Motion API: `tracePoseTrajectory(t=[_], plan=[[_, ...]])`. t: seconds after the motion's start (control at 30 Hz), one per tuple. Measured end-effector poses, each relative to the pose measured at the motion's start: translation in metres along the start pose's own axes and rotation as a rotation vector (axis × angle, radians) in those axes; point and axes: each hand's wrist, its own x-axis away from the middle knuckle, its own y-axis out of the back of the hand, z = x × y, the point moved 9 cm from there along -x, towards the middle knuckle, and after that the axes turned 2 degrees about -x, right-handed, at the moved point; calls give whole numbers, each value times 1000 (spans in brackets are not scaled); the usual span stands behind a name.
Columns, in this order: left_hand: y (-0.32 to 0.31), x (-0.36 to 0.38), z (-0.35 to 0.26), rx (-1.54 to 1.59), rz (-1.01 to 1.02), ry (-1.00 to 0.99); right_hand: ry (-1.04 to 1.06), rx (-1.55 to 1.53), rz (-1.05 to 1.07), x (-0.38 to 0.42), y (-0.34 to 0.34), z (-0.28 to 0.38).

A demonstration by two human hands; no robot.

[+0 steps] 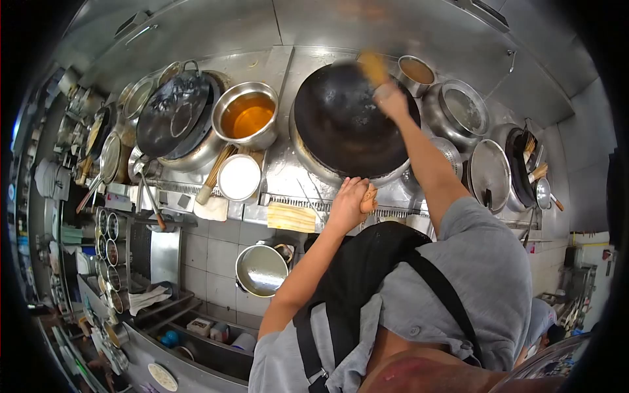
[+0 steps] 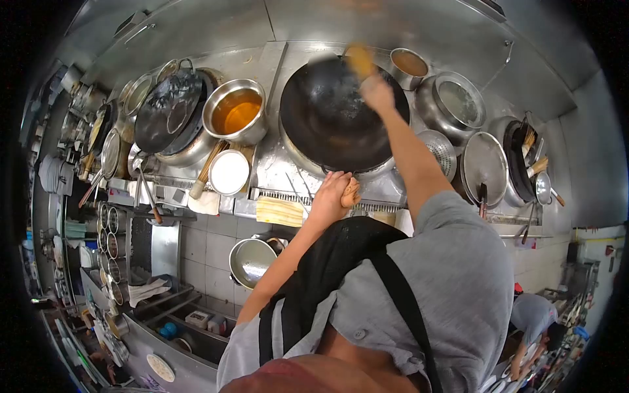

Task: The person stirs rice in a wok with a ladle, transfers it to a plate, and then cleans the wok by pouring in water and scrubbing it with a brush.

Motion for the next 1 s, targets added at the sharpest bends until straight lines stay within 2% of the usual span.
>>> tracePoseTrajectory(t=[0.03,0.07,0.1,0.17,0.2,0.23,0.27,0.3,0.33,0.4,0.43,0.5,0.57,0.63,0.7,0.77,0.8,0.83,0.87,0.9,0.97,1.0], plan=[[-1,0,0,-2,-3,-4,237,206,387,46,-28,61],[-3,2,2,3,-2,-4,157,-342,457,85,-62,64],[-3,2,4,5,-1,-5,-13,-616,763,136,-60,94],[-1,0,6,16,-5,-11,-132,-953,1043,174,-47,114],[-3,2,5,41,10,-8,-204,-845,1111,168,-43,94],[-3,4,5,41,17,-12,-143,-734,1073,140,-49,59],[-4,3,6,23,17,-10,-108,-496,921,101,-40,21],[-4,3,6,5,15,-9,-181,-29,767,54,-33,-28],[-5,2,5,5,13,-15,101,278,-13,31,18,-31],[-5,2,5,14,37,-27,-239,-173,-373,28,68,-33],[-4,0,6,12,36,-27,-238,-175,-372,20,60,-29],[-6,3,6,48,26,1,-204,-273,-236,21,31,-30],[-5,5,5,54,42,3,-245,-425,467,65,-29,12],[-7,3,5,20,57,-47,-118,-394,805,126,-57,65],[-6,2,6,24,65,-52,-246,-795,1144,190,-38,109],[-5,4,6,49,52,-45,-233,-828,1332,196,-9,92],[-5,6,6,50,58,-44,-261,-605,1337,178,5,63],[-4,5,6,54,66,-56,-200,-313,1146,136,1,12],[-4,4,5,60,72,-66,-217,-141,928,76,-17,-70],[-3,4,5,63,69,-63,91,309,274,38,42,-58],[-6,4,5,20,107,-57,-105,128,-249,24,89,-59],[-5,2,5,20,102,-55,-100,128,-248,24,91,-41]])
